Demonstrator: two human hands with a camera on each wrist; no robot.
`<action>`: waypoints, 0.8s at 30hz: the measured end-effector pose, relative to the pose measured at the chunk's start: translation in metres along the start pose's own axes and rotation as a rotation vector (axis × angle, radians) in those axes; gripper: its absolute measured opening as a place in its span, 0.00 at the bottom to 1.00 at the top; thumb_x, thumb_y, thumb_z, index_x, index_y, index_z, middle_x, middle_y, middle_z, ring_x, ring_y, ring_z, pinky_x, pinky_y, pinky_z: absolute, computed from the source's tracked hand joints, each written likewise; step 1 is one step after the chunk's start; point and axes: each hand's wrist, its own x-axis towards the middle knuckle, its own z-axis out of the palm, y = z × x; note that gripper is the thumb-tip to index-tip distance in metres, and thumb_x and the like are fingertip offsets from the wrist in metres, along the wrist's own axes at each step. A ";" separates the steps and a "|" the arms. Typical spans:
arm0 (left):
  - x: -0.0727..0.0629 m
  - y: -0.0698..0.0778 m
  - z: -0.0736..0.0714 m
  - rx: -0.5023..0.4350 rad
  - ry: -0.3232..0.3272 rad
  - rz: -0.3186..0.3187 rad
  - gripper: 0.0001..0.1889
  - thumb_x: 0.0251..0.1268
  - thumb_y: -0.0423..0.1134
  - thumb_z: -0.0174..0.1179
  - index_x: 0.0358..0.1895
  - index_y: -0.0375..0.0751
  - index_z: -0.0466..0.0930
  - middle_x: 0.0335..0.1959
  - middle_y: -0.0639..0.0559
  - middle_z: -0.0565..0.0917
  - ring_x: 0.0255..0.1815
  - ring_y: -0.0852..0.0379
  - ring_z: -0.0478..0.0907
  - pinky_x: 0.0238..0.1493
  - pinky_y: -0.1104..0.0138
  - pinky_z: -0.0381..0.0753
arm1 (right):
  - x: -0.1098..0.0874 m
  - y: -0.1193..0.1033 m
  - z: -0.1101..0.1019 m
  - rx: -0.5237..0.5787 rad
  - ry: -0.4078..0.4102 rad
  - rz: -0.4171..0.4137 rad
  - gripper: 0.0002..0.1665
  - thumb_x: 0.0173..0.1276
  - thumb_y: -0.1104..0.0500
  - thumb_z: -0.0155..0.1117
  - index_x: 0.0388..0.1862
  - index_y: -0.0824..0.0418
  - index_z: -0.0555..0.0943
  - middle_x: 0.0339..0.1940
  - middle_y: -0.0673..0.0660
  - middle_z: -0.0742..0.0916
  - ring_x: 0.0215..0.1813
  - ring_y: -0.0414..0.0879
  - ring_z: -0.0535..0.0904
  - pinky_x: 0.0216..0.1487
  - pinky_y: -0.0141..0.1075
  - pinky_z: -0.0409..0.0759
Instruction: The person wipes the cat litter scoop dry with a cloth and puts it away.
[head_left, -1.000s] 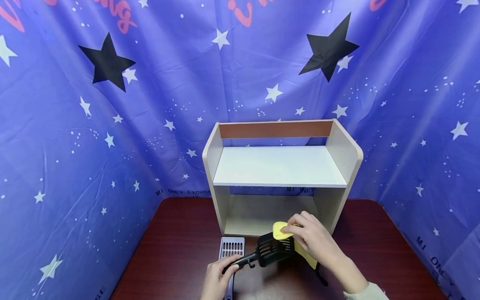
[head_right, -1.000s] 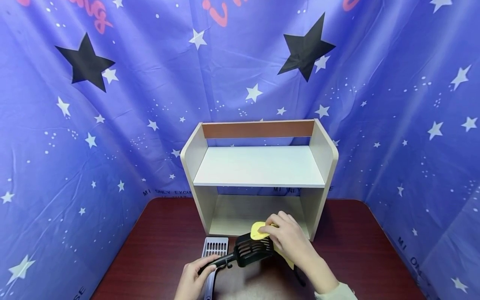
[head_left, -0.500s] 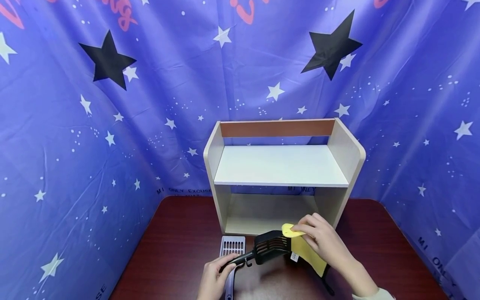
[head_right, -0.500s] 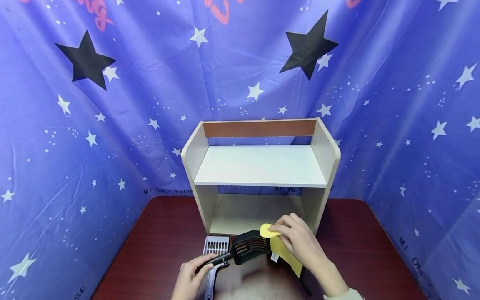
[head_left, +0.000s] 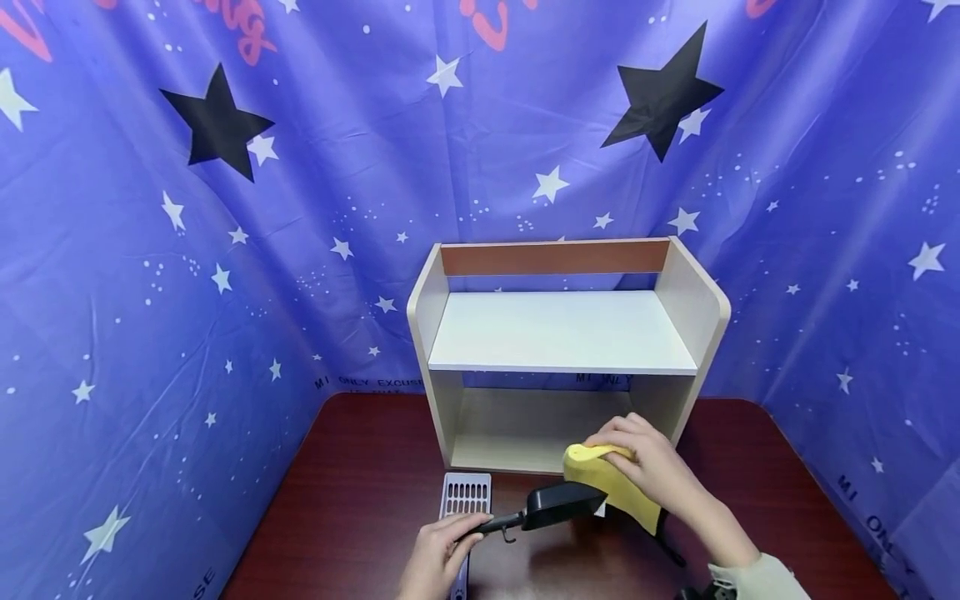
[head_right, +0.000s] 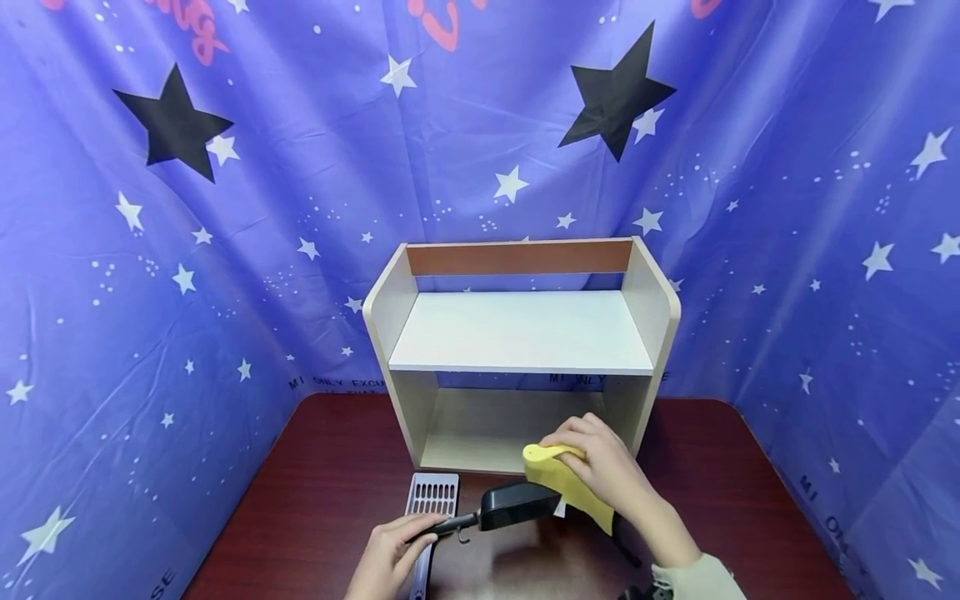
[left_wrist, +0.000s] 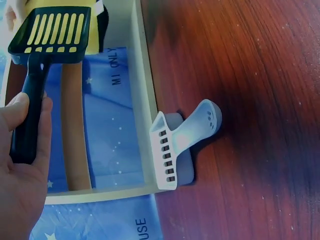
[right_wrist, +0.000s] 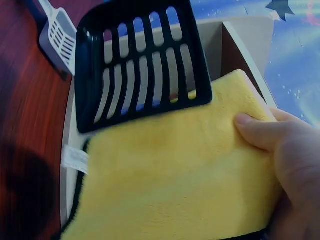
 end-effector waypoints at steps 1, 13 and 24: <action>0.001 0.000 0.001 0.009 -0.002 0.017 0.15 0.58 0.29 0.67 0.49 0.44 0.86 0.41 0.52 0.90 0.40 0.62 0.86 0.45 0.80 0.80 | 0.001 -0.001 0.002 0.019 -0.022 -0.011 0.20 0.56 0.67 0.74 0.42 0.45 0.87 0.38 0.38 0.85 0.40 0.31 0.69 0.37 0.23 0.68; 0.000 -0.002 0.002 0.025 -0.008 0.051 0.17 0.57 0.30 0.68 0.50 0.45 0.86 0.42 0.54 0.90 0.42 0.62 0.87 0.47 0.78 0.81 | 0.005 -0.016 0.012 0.168 -0.262 -0.007 0.13 0.68 0.60 0.66 0.44 0.41 0.86 0.36 0.37 0.84 0.39 0.31 0.68 0.37 0.27 0.69; 0.001 -0.001 -0.004 0.055 0.035 0.024 0.18 0.52 0.26 0.70 0.48 0.44 0.87 0.41 0.55 0.90 0.41 0.62 0.86 0.47 0.79 0.80 | -0.003 -0.008 0.008 0.183 -0.233 -0.007 0.14 0.65 0.61 0.68 0.47 0.45 0.86 0.38 0.39 0.86 0.39 0.30 0.69 0.36 0.27 0.70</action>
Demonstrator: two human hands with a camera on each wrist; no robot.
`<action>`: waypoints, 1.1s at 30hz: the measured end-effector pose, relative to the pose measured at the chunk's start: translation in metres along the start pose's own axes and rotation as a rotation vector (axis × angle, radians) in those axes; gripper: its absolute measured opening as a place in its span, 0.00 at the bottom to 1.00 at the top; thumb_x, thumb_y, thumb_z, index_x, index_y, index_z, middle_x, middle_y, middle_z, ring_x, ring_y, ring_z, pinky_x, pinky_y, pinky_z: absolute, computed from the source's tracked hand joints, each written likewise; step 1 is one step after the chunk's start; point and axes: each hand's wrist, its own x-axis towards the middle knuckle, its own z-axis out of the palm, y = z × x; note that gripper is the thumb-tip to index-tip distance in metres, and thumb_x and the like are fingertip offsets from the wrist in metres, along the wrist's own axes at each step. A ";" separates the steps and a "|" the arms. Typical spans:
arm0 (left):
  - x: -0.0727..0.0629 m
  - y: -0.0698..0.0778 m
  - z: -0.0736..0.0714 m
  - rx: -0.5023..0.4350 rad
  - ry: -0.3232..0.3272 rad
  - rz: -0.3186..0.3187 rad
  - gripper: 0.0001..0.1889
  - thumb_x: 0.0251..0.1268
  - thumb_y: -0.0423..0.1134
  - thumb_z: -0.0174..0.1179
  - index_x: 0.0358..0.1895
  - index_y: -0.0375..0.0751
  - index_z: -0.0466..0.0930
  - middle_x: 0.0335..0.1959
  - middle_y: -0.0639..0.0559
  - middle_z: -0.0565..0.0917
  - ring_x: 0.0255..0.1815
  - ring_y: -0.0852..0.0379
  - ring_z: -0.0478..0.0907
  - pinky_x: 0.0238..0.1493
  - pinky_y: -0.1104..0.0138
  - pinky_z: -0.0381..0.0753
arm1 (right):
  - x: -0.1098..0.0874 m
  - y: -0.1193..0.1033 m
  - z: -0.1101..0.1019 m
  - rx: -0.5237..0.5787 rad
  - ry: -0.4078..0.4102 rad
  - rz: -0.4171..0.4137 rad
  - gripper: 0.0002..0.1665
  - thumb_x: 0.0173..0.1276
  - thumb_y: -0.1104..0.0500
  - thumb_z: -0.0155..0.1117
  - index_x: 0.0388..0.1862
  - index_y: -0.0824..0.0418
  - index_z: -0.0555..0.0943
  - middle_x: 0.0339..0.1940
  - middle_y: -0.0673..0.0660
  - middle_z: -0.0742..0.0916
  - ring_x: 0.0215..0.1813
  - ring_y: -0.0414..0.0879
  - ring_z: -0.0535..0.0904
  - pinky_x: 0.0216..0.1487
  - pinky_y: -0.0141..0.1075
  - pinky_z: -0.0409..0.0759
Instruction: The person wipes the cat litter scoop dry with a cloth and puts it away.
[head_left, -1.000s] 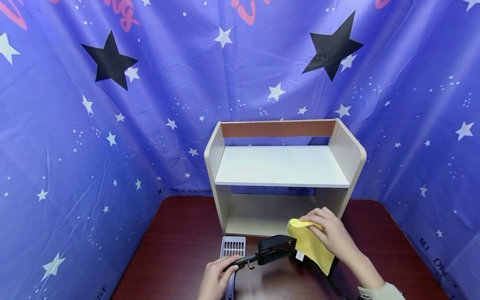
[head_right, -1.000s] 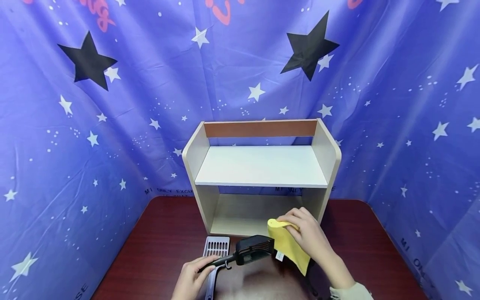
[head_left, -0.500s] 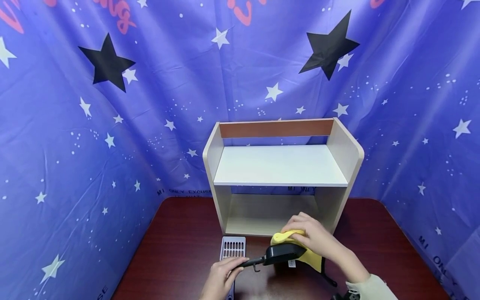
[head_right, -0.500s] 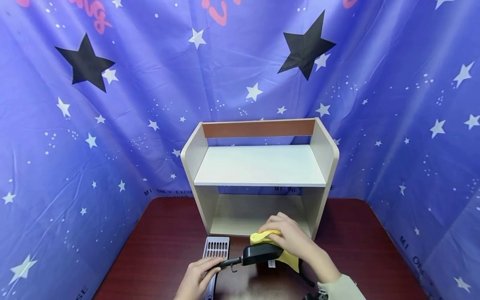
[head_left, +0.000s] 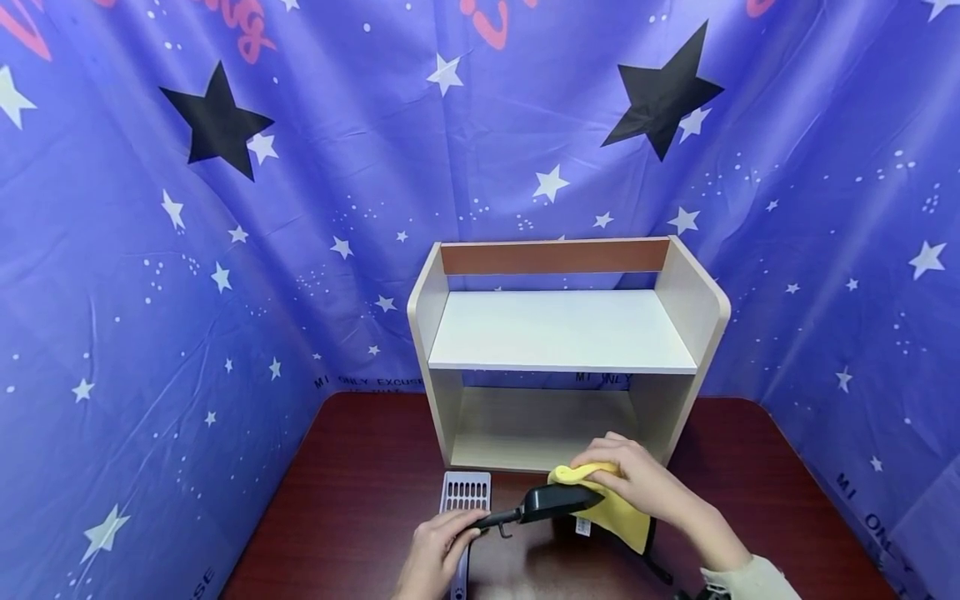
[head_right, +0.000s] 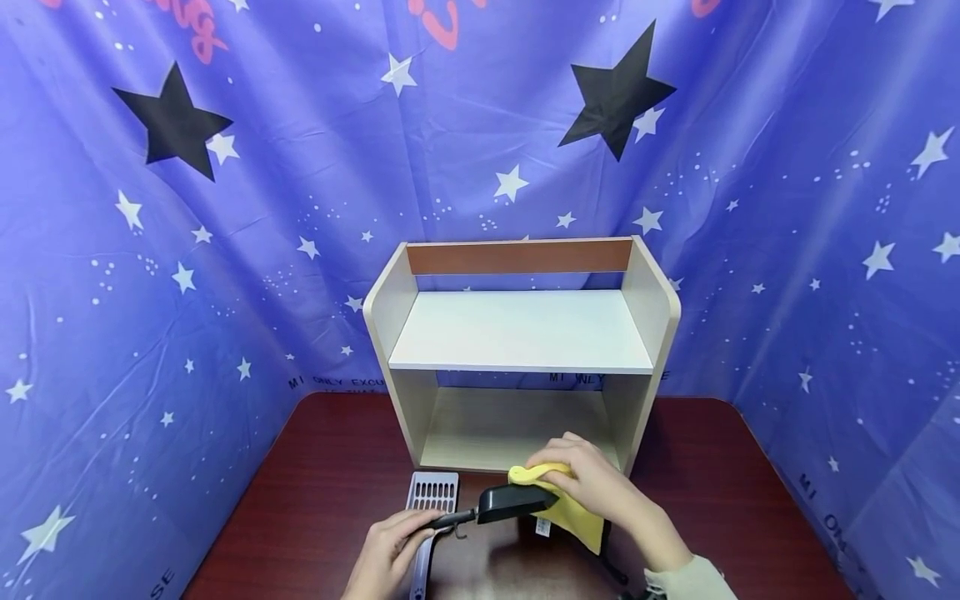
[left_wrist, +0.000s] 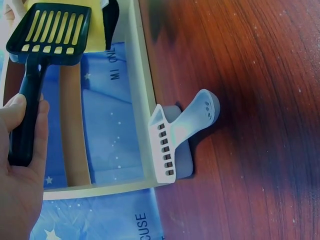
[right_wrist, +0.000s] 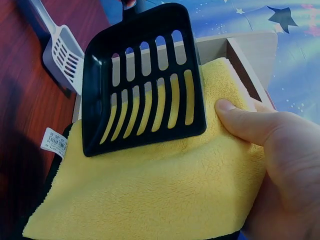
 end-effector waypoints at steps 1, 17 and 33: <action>0.000 0.000 0.000 -0.004 0.005 -0.001 0.18 0.52 0.26 0.70 0.48 0.43 0.87 0.41 0.55 0.90 0.40 0.61 0.86 0.46 0.79 0.80 | -0.001 0.001 0.000 0.003 0.004 0.005 0.14 0.65 0.61 0.68 0.47 0.45 0.86 0.38 0.38 0.86 0.38 0.30 0.68 0.36 0.27 0.70; -0.002 -0.005 0.000 0.008 0.043 -0.024 0.18 0.53 0.28 0.70 0.49 0.47 0.87 0.41 0.57 0.90 0.40 0.62 0.86 0.47 0.79 0.80 | -0.015 0.004 -0.007 0.015 0.064 0.011 0.15 0.63 0.64 0.69 0.45 0.47 0.86 0.37 0.38 0.87 0.38 0.30 0.71 0.36 0.25 0.71; 0.001 -0.008 -0.005 -0.085 0.109 -0.122 0.17 0.53 0.23 0.68 0.47 0.37 0.87 0.39 0.49 0.90 0.37 0.63 0.85 0.39 0.83 0.79 | -0.028 0.006 -0.002 -0.081 0.264 0.166 0.16 0.58 0.67 0.73 0.42 0.47 0.86 0.38 0.42 0.89 0.41 0.30 0.77 0.41 0.21 0.73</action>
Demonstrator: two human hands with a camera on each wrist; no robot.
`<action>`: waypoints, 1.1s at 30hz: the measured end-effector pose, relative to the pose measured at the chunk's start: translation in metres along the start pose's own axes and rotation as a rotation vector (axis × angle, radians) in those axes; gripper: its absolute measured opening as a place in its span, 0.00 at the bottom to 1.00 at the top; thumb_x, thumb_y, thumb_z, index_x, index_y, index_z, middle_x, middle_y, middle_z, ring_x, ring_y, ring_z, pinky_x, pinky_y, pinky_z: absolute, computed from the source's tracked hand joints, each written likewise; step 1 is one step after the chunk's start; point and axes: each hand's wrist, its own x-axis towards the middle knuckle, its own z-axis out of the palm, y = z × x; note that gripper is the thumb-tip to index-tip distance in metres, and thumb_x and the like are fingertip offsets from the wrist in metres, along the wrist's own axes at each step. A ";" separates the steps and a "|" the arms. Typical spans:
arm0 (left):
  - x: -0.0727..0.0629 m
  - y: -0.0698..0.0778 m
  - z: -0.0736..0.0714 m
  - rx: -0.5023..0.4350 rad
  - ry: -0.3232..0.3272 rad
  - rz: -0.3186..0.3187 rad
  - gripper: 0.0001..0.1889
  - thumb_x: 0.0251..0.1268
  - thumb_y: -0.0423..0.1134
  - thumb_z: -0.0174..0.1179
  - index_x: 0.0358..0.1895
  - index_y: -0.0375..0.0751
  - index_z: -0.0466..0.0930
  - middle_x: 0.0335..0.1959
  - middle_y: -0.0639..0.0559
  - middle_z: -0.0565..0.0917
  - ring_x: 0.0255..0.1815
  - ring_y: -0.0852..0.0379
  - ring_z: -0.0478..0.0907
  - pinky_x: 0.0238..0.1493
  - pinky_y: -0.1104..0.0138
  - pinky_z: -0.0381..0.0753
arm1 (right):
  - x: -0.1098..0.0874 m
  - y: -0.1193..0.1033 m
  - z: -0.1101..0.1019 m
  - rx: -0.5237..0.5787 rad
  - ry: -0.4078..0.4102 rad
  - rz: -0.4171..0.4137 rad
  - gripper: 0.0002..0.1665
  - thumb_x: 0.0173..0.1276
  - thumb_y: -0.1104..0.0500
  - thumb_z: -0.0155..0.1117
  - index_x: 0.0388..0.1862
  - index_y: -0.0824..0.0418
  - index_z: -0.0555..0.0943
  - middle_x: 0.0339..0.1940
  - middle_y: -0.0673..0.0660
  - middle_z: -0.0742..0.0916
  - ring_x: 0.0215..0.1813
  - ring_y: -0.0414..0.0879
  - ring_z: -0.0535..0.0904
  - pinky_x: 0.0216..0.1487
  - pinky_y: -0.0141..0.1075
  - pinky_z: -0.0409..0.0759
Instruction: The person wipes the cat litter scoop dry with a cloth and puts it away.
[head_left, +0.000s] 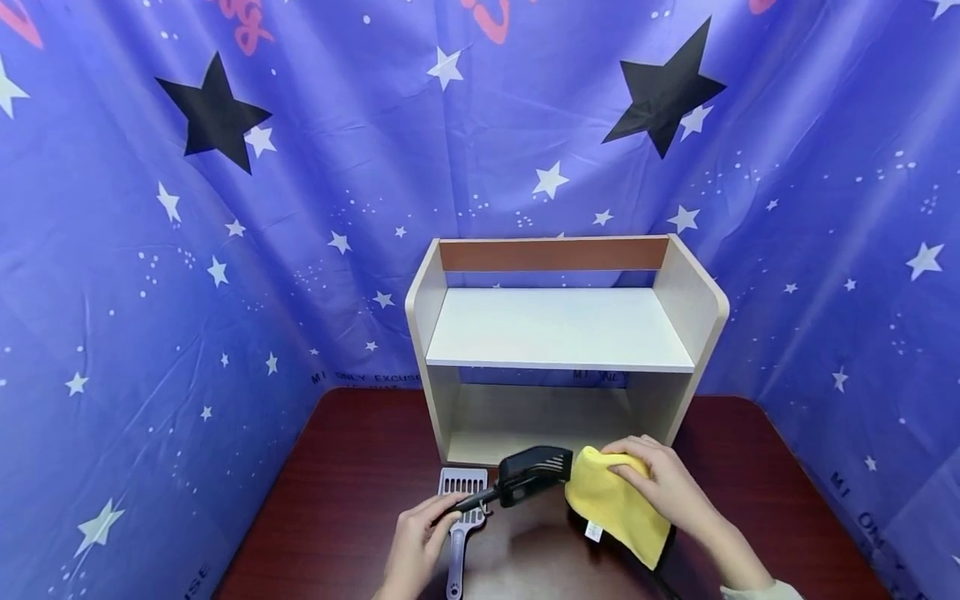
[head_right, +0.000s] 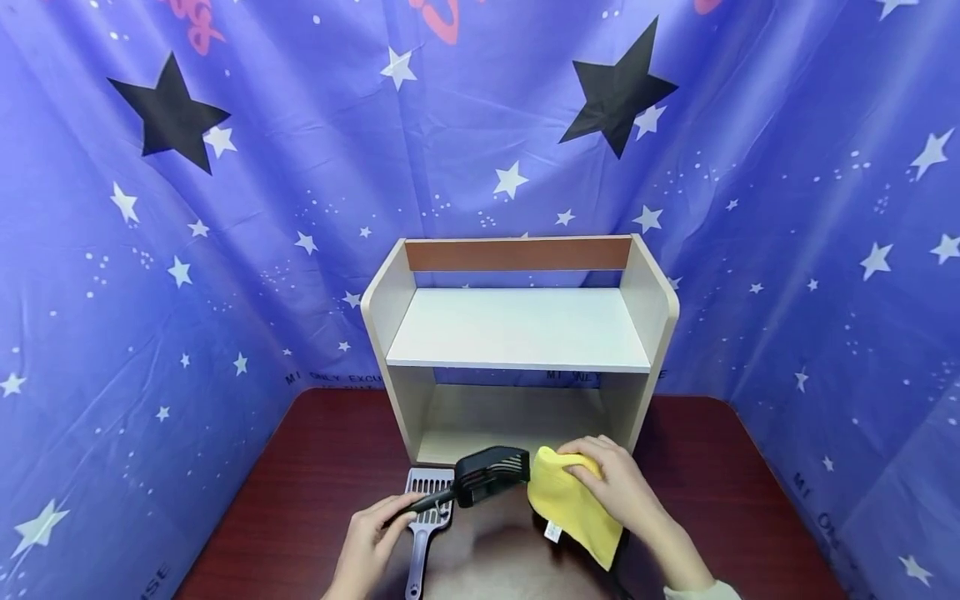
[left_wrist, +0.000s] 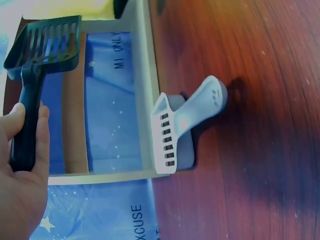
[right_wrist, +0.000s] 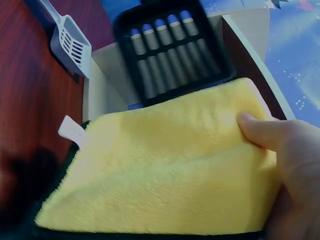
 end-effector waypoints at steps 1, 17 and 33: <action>0.001 0.001 0.000 -0.026 0.013 -0.024 0.16 0.54 0.23 0.67 0.48 0.38 0.87 0.39 0.48 0.90 0.36 0.64 0.84 0.37 0.83 0.79 | -0.002 0.000 0.002 -0.006 0.023 0.039 0.16 0.58 0.66 0.73 0.41 0.47 0.86 0.38 0.42 0.89 0.40 0.30 0.77 0.40 0.21 0.73; 0.002 0.027 0.027 -0.893 -0.010 -0.651 0.23 0.71 0.26 0.55 0.61 0.09 0.64 0.49 0.54 0.89 0.47 0.61 0.87 0.50 0.69 0.84 | 0.006 -0.025 0.037 0.220 0.328 0.303 0.14 0.60 0.71 0.71 0.43 0.59 0.85 0.38 0.57 0.90 0.35 0.27 0.79 0.32 0.20 0.76; 0.012 0.038 0.031 -0.900 0.011 -0.829 0.26 0.70 0.32 0.58 0.65 0.16 0.66 0.52 0.32 0.85 0.45 0.62 0.88 0.46 0.70 0.86 | 0.006 -0.039 0.064 0.217 0.378 0.045 0.20 0.44 0.79 0.74 0.34 0.61 0.87 0.29 0.55 0.89 0.34 0.32 0.75 0.31 0.23 0.71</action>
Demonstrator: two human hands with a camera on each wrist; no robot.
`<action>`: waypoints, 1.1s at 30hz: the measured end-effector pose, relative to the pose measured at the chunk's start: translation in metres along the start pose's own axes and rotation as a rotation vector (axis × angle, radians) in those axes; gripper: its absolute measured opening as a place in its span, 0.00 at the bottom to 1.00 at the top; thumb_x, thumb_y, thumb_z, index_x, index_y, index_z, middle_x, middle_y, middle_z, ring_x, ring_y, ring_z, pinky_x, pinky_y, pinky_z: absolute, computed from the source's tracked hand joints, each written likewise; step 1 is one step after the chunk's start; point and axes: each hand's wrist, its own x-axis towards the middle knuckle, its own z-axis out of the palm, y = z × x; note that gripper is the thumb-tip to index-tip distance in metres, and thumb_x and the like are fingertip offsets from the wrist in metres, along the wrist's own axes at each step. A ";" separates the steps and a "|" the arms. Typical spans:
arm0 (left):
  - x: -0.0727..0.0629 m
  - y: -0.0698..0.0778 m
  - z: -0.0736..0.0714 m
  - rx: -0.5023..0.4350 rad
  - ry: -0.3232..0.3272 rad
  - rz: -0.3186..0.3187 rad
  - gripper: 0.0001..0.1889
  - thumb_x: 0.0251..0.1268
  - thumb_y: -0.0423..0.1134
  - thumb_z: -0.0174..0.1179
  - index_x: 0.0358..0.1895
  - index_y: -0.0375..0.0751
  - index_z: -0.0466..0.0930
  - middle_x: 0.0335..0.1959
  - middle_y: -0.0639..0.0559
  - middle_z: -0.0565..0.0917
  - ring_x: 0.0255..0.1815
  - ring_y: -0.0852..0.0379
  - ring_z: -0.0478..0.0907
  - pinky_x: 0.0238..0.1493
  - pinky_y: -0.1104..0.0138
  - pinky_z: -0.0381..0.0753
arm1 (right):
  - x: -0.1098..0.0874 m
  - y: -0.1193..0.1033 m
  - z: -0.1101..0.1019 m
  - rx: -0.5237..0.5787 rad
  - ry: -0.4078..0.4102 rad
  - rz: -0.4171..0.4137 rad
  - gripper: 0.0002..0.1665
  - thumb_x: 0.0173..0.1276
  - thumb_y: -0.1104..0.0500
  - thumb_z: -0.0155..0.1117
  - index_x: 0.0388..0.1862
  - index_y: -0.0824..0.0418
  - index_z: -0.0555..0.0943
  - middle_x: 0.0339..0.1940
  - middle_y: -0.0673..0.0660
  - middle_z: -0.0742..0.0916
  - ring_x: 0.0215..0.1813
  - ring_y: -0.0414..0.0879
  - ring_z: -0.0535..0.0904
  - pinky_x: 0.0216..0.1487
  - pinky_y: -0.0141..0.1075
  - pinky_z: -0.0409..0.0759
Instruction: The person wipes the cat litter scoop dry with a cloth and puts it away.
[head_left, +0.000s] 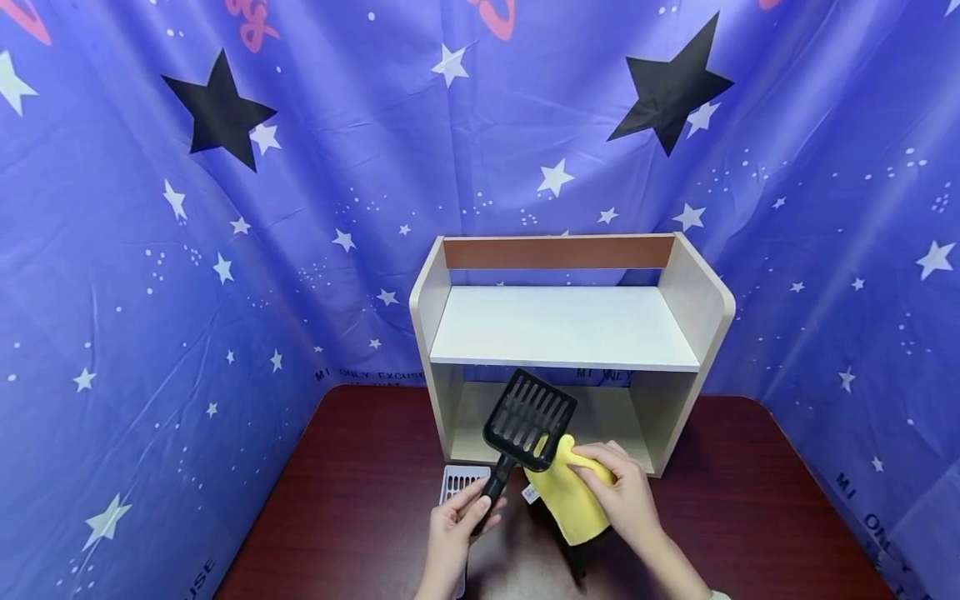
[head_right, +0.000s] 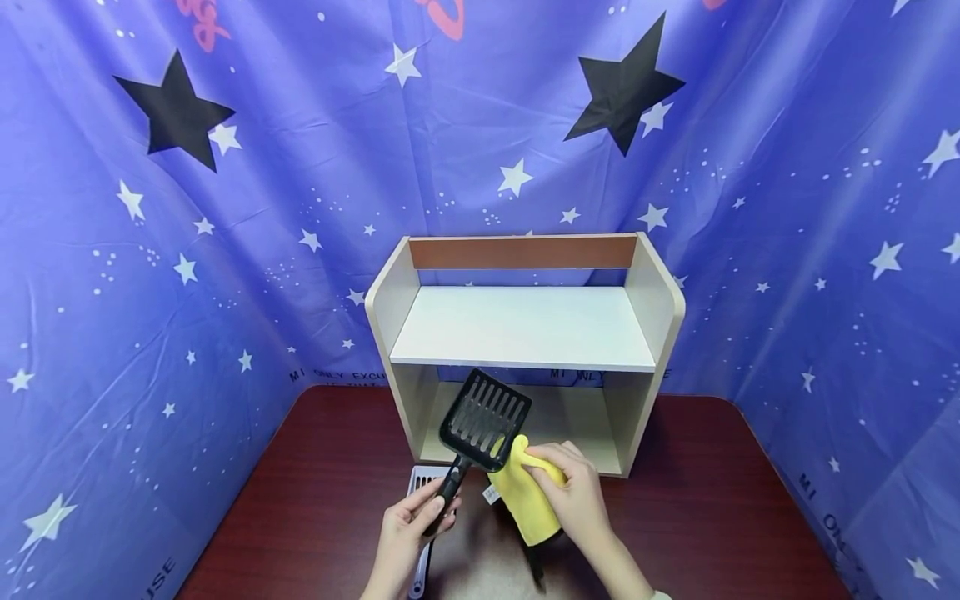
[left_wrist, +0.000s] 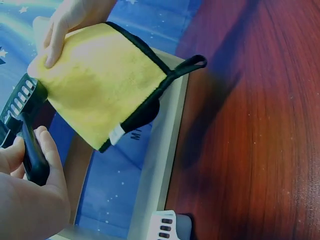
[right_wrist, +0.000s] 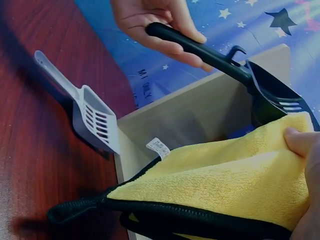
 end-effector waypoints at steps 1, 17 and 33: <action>0.000 0.000 0.001 -0.006 0.008 -0.004 0.26 0.70 0.32 0.58 0.65 0.16 0.66 0.52 0.32 0.85 0.44 0.62 0.88 0.46 0.70 0.86 | 0.000 0.000 0.001 -0.004 -0.004 -0.019 0.20 0.43 0.79 0.74 0.34 0.61 0.87 0.29 0.55 0.89 0.34 0.33 0.76 0.31 0.23 0.71; 0.009 0.019 0.006 -0.005 0.070 0.026 0.25 0.70 0.31 0.59 0.64 0.18 0.69 0.54 0.33 0.85 0.46 0.60 0.88 0.47 0.71 0.85 | -0.014 -0.002 -0.003 -0.065 -0.176 -0.071 0.19 0.51 0.68 0.77 0.40 0.48 0.88 0.35 0.44 0.91 0.37 0.30 0.76 0.34 0.20 0.72; 0.051 0.071 0.014 -0.122 0.197 0.115 0.22 0.71 0.27 0.56 0.65 0.20 0.70 0.53 0.33 0.85 0.43 0.60 0.88 0.48 0.70 0.85 | -0.021 0.008 -0.022 -0.103 -0.194 -0.125 0.24 0.49 0.69 0.78 0.41 0.45 0.88 0.35 0.41 0.90 0.37 0.32 0.78 0.37 0.19 0.72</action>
